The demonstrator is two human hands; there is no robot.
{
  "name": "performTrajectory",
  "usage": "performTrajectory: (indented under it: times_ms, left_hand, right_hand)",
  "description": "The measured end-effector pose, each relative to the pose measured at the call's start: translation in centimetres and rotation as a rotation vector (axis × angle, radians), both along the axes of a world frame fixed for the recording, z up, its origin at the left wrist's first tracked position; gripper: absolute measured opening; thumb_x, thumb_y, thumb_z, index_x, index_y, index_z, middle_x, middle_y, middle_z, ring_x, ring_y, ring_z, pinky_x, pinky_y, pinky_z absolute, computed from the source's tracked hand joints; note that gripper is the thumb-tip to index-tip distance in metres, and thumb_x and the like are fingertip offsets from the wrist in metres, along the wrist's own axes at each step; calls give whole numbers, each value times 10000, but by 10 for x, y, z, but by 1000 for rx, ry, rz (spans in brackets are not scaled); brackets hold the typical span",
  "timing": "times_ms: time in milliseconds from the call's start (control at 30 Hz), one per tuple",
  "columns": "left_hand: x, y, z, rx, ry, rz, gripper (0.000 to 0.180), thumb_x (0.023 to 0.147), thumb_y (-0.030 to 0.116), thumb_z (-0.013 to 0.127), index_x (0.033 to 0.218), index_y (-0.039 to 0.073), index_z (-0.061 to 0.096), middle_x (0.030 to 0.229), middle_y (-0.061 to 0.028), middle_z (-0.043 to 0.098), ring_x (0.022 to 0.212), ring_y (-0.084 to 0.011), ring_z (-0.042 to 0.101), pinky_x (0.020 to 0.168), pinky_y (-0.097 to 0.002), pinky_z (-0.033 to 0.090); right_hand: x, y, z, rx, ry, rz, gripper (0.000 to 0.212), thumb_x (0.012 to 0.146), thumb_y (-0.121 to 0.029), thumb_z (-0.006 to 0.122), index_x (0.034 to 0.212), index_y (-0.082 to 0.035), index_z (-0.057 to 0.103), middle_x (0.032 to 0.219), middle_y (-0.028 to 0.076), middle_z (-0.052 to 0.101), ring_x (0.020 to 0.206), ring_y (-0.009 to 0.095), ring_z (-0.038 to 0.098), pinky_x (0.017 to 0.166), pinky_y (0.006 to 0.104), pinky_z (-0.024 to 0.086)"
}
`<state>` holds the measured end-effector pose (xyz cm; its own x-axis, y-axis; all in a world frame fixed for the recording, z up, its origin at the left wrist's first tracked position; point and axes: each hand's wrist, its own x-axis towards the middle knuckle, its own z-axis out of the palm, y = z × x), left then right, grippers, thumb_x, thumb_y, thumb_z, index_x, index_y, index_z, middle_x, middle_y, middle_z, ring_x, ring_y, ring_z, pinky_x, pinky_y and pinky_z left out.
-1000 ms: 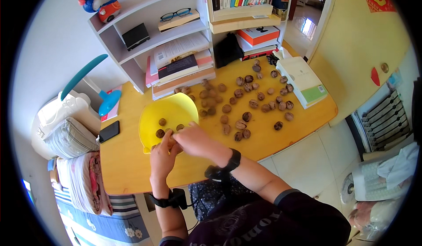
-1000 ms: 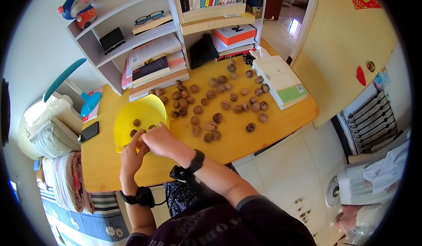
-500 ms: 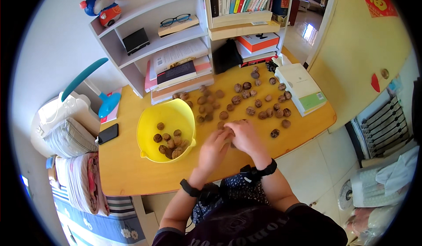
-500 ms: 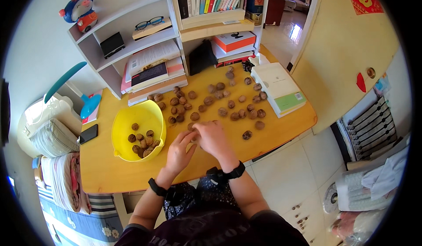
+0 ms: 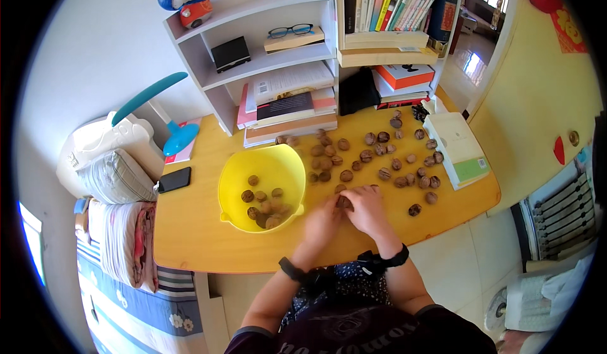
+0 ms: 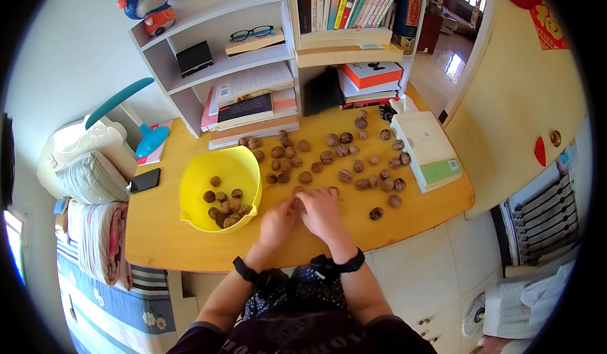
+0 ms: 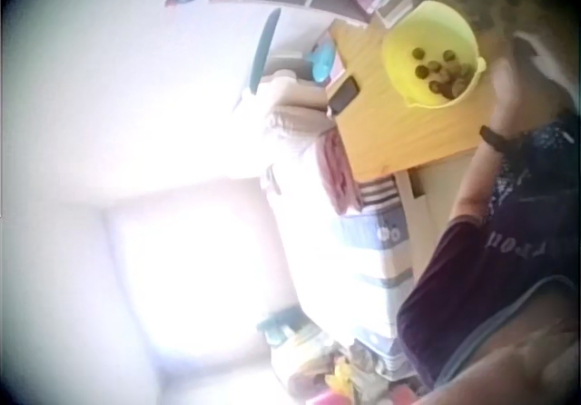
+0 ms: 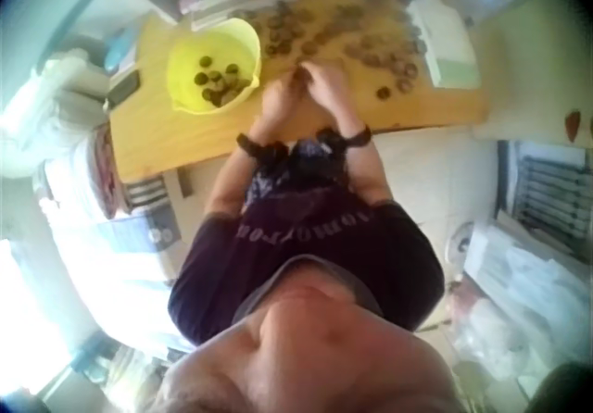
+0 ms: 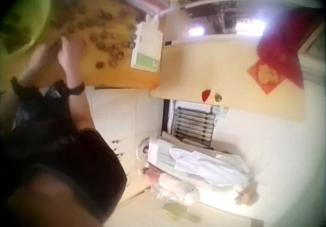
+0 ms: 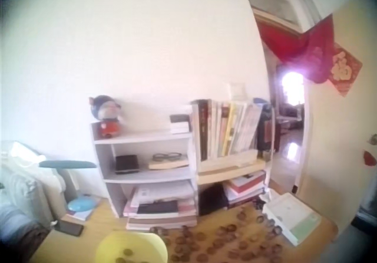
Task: Picking up walnuts from a desk and placing them into a yellow bowl.
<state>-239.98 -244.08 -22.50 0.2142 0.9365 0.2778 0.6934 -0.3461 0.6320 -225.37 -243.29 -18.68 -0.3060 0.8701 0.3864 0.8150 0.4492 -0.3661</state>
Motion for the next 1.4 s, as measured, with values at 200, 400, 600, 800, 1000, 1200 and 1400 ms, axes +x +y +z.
performTrajectory:
  times_ms: [200,400,600,800,1000,1200,1400]
  left_hand:
    - [-11,-19,91,242,-201,-13,516,718,72,669,1209,50,510,938,-153,614,825,-314,583,700,-385,480]
    - [-99,-23,108,252,38,128,423,709,71,664,1119,26,569,922,-150,635,856,-310,585,776,-394,442]
    - [-138,-42,92,11,262,258,441,715,142,690,1129,41,578,943,-149,643,884,-306,586,829,-400,397]
    - [-145,-36,91,-19,332,166,393,752,198,664,1112,56,596,898,-96,666,883,-262,595,855,-376,365]
    - [-134,-35,86,-57,242,157,352,763,227,658,1067,54,617,876,-104,659,865,-261,582,853,-386,347]
    - [-99,-38,113,205,15,195,309,739,121,662,1039,52,624,867,-111,645,848,-275,584,780,-379,429]
    - [-16,-24,87,81,-42,-163,285,725,105,682,994,31,623,865,-109,633,814,-262,598,719,-344,473]
  right_hand:
    - [-11,-9,80,161,305,6,378,661,-79,694,1027,-98,602,928,69,620,896,253,555,828,396,362]
    - [-93,9,76,140,274,300,283,716,-135,679,980,-75,597,907,82,627,900,240,573,834,393,379]
    - [-143,11,42,12,132,376,149,778,-231,626,785,-84,604,733,82,639,741,251,605,748,381,390]
    - [-142,20,34,-69,-103,381,138,753,-212,623,707,-82,612,665,79,624,673,251,609,733,365,392]
    - [-128,19,30,-38,-26,348,118,755,-180,616,763,-63,631,731,107,638,704,260,617,712,385,419]
    - [-27,13,61,-60,391,115,211,776,-113,622,967,-24,633,859,146,633,796,301,619,685,372,496]
    - [45,-24,26,-92,301,0,246,736,-93,656,973,-34,631,841,124,624,795,306,584,707,383,470]
